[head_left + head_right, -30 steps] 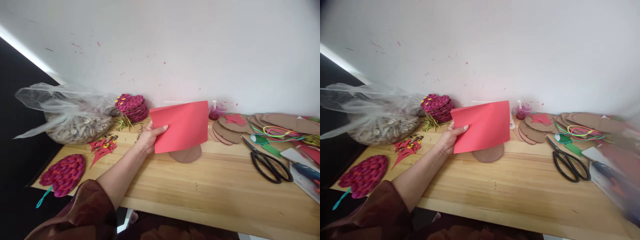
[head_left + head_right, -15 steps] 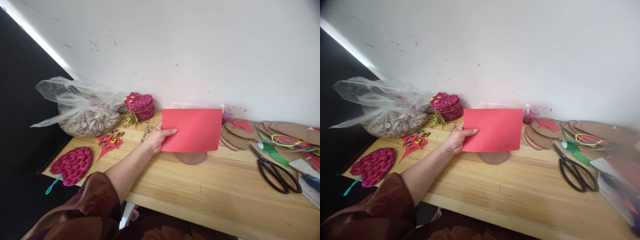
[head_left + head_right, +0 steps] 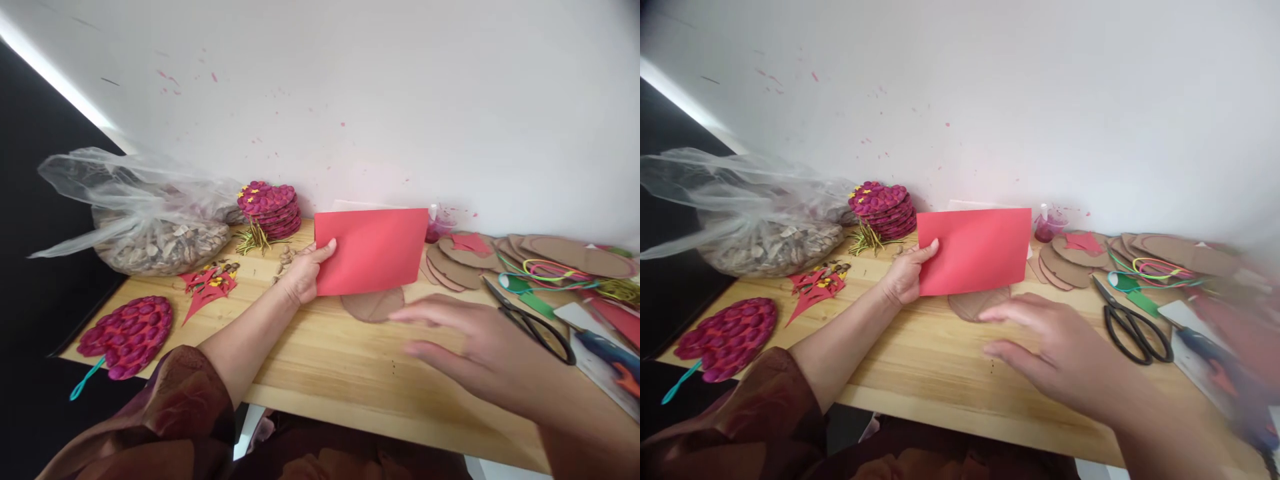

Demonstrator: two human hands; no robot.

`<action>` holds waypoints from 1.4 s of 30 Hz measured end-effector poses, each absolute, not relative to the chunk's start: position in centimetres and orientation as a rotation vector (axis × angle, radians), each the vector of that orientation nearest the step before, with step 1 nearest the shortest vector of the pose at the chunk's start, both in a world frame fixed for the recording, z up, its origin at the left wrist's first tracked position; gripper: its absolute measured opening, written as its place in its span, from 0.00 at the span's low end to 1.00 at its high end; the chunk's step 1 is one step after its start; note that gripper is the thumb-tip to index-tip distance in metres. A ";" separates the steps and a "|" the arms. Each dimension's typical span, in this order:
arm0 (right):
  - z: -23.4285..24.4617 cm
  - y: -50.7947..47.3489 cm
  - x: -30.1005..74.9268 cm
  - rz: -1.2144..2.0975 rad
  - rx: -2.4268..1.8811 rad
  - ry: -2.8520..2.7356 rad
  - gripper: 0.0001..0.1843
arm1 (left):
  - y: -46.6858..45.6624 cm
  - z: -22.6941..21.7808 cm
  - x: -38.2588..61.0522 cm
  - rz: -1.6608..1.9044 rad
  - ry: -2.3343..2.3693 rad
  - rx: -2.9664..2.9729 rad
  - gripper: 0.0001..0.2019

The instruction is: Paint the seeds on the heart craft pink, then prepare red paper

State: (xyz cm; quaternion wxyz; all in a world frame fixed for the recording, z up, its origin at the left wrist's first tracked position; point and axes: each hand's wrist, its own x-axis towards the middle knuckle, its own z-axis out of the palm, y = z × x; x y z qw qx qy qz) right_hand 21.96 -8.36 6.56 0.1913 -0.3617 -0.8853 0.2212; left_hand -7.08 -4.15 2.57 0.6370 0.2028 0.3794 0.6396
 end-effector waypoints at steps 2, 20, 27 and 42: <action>5.8 -5.8 19.7 0.535 -0.976 -2.666 0.22 | -4.1 2.7 -7.1 1.486 0.858 0.462 0.18; 3.3 -3.3 19.1 -0.294 -0.514 -2.553 0.16 | -4.3 3.3 -7.0 1.544 0.811 0.422 0.14; 8.9 -5.4 18.1 0.149 -0.717 -2.365 0.13 | -4.7 3.4 -6.7 1.479 0.737 0.446 0.13; 6.0 -2.0 13.9 0.321 -0.850 -2.127 0.12 | -5.9 2.8 -5.8 1.133 0.623 0.666 0.22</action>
